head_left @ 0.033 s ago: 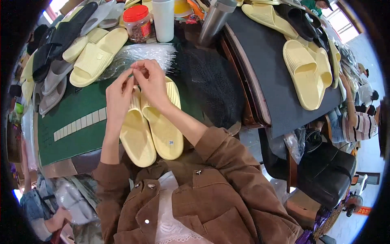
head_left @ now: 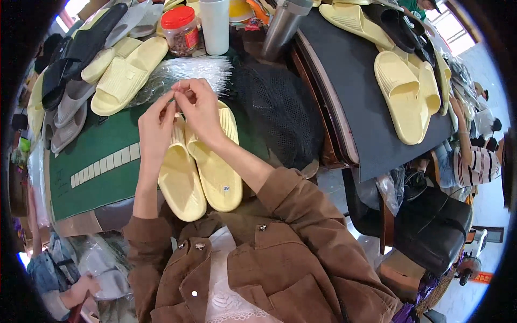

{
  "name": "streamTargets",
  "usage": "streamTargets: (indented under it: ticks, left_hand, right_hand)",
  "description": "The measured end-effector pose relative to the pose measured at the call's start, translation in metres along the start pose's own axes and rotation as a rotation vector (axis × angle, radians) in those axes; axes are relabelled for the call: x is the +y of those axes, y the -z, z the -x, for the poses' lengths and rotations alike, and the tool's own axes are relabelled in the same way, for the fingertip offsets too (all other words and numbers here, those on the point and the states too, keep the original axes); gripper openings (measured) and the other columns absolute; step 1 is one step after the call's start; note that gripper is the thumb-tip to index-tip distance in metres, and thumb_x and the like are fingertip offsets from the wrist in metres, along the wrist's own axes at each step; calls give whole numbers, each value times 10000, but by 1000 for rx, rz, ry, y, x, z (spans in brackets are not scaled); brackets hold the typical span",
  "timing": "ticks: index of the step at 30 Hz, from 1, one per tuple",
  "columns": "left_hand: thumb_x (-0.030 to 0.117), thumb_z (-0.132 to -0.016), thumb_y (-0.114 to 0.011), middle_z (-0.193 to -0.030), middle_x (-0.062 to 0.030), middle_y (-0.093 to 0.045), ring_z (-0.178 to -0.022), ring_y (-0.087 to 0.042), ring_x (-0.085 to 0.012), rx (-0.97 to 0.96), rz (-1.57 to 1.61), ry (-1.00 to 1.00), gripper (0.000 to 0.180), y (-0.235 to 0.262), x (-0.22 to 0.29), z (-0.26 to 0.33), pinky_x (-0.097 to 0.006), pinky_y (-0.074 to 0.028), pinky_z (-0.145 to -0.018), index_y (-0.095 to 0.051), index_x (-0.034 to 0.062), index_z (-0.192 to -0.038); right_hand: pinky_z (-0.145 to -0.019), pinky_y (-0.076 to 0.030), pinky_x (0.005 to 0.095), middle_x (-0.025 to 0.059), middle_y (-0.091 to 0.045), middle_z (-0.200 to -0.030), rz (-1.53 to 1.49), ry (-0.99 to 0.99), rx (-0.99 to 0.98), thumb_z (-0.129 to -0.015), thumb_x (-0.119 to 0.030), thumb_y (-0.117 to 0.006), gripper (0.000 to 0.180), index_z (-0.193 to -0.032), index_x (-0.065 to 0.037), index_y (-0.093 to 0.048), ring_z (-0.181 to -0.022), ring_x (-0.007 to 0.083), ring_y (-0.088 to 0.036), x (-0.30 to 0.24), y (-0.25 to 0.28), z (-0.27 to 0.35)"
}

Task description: Inspecting and trimming loose threads from finished sandals and slippers.

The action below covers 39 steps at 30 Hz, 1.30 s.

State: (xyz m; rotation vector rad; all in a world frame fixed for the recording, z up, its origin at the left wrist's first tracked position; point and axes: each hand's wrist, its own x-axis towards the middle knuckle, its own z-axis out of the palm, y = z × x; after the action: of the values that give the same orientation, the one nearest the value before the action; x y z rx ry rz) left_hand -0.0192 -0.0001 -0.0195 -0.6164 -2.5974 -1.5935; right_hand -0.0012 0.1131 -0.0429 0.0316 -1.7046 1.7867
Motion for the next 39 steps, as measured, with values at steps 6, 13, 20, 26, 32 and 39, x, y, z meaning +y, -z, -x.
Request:
streamTargets:
  ticks: [6, 13, 20, 26, 32, 39]
  left_hand:
    - [73, -879, -594, -858, -132, -665, -674, -589, -153, 72, -133, -121, 222, 10, 3, -10, -278, -483, -653, -635, -23, -1076]
    - [53, -875, -583, -829, -133, -651, -642, -576, -182, 98, -218, -262, 143, -1, 3, -16, -291, -470, -626, -624, -48, -968]
    - [47, -876, -569, -838, -159, -636, -671, -591, -234, 44, -269, -207, 139, 1, 1, -5, -310, -464, -646, -631, -23, -978]
    - [51, -880, -564, -889, -171, -644, -703, -613, -259, 77, -275, -222, 169, 0, -9, -3, -318, -468, -664, -649, -10, -1012]
    - [15, -880, -546, -921, -147, -660, -797, -643, -220, 54, -243, -210, 164, -3, -4, -1, -303, -492, -723, -623, -41, -1014]
    - [12, -869, -584, -830, -92, -635, -674, -575, -129, 182, -75, -246, 125, -6, -14, -2, -257, -471, -636, -629, -20, -981]
  right_hand:
    - [-659, -475, 234, 53, -523, -898, -69, -49, 37, -829, 6, -609, 77, -905, -5, -606, -737, 104, -558, 4, -2, 1]
    - [-670, -480, 235, 62, -529, -915, -65, -54, 40, -832, -5, -611, 74, -906, 4, -612, -775, 114, -571, 7, -1, 0]
    - [-722, -480, 234, 65, -525, -984, -132, -113, 21, -862, -24, -576, 158, -977, -24, -685, -811, 116, -579, 2, 5, 1]
    - [-736, -464, 228, 62, -534, -1006, -119, -111, 15, -876, -51, -579, 185, -1016, -51, -700, -834, 105, -555, 4, 2, 2]
    - [-732, -445, 252, 56, -574, -879, 40, -63, -34, -871, -73, -592, 171, -997, -56, -706, -827, 141, -542, 5, 7, 0]
    - [-752, -446, 267, 70, -558, -874, 40, -64, -103, -891, -65, -558, 194, -1032, -38, -687, -831, 155, -532, 5, 3, 2]
